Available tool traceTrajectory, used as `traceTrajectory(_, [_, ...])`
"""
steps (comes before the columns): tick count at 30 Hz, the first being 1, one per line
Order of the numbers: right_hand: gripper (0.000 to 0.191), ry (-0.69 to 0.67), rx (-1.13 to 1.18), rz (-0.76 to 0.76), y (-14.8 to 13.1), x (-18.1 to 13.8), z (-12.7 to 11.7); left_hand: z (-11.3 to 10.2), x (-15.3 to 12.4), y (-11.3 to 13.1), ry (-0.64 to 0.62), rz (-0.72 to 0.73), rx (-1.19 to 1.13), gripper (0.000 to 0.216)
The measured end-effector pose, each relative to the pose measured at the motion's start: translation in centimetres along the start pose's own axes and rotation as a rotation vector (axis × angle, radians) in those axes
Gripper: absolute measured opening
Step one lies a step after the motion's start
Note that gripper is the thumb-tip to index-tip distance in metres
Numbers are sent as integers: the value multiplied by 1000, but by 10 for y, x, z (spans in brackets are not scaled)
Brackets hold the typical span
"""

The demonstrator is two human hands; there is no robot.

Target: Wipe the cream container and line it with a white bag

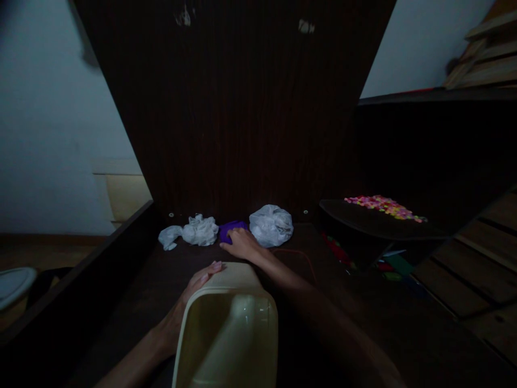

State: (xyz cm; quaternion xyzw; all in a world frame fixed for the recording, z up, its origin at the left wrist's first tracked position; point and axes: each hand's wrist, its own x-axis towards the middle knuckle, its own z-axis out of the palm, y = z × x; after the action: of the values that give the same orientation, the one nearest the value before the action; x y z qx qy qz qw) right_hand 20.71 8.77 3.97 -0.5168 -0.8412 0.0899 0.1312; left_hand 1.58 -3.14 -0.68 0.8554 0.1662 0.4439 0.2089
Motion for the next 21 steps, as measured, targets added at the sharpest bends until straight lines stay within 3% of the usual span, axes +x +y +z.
traceTrajectory(5, [24,91,11,72,-10,27,25,-4,2,2,-35,11,22,116])
traceTrajectory(8, [12,117,57,111,-7,31,27,-6,2,1,-62,22,53,112])
traceTrajectory(11, [13,135,146,170,0,35,24,-6,3,1,-74,44,77,116])
traceTrajectory(16, [16,243,384,280,16,46,7,-2,7,-5,-25,103,66,115])
traceTrajectory(21, [13,419,727,364,26,44,-33,-3,5,-16,48,105,83,129])
